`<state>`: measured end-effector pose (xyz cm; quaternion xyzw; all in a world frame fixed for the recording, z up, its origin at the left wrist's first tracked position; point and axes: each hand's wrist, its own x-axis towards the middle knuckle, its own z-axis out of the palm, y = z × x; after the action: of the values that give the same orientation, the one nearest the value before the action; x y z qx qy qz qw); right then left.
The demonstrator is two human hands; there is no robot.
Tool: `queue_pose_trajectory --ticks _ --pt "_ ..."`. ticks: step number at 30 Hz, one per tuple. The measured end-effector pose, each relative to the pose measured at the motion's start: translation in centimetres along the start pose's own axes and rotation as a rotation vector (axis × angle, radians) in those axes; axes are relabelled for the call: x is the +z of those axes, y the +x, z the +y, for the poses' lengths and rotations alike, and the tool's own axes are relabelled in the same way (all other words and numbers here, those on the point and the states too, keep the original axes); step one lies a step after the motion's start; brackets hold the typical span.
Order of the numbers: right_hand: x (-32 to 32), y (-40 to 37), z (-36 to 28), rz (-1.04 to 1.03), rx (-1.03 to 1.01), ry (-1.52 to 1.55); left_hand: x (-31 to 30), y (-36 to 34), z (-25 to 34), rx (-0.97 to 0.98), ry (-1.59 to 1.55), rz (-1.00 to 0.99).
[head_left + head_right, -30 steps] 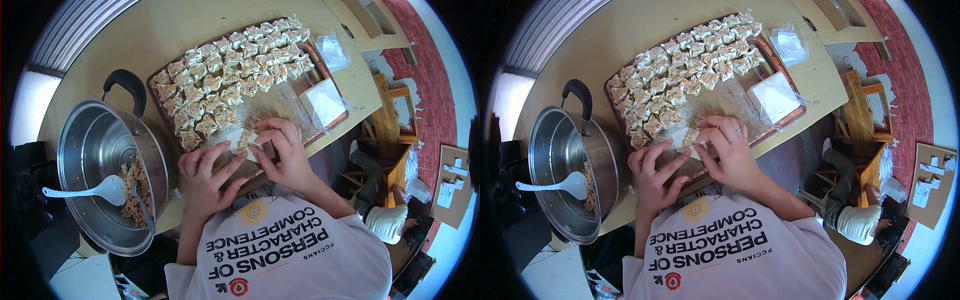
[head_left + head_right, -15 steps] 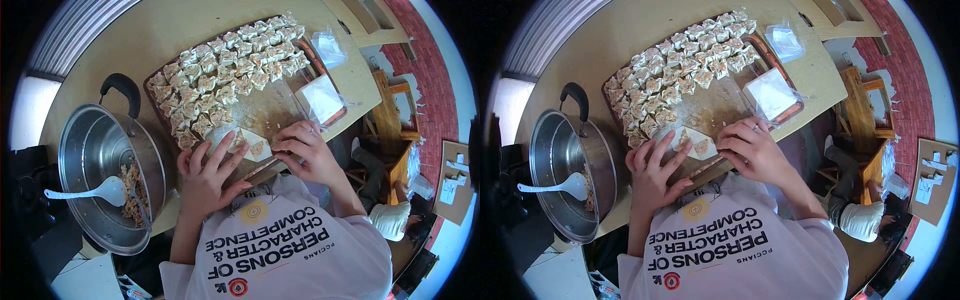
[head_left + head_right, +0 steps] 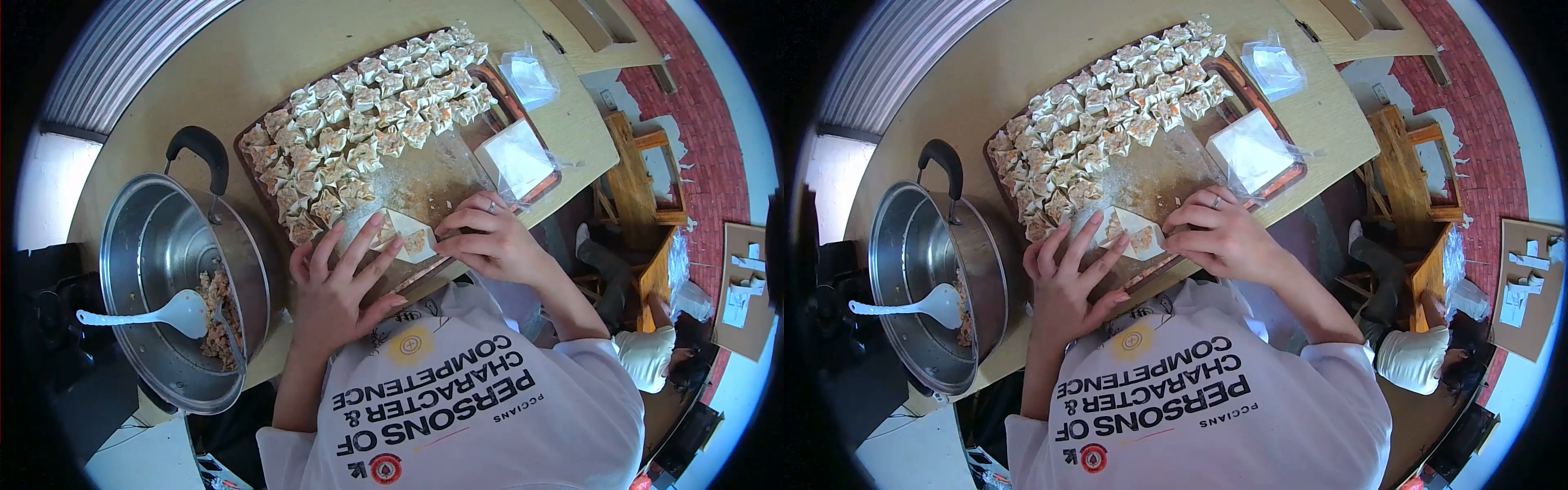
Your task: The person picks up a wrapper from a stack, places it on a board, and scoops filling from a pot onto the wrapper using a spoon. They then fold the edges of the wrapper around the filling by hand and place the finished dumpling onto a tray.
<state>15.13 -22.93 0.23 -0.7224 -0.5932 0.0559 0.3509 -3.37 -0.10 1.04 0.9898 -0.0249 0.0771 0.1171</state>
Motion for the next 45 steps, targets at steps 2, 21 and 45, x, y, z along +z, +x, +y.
queue_pose_trajectory --ticks 2,21,45 --pt "0.0 -0.1 0.2 -0.024 -0.046 -0.048 0.1 0.1 -0.1 0.002 -0.034 -0.001" --pt "0.7 -0.2 -0.3 0.087 0.001 -0.114 0.8 1.9 2.1 0.076 -0.140 0.255" --pt "0.5 0.0 -0.4 0.045 0.004 -0.029 1.4 2.8 2.2 0.037 -0.217 0.261"
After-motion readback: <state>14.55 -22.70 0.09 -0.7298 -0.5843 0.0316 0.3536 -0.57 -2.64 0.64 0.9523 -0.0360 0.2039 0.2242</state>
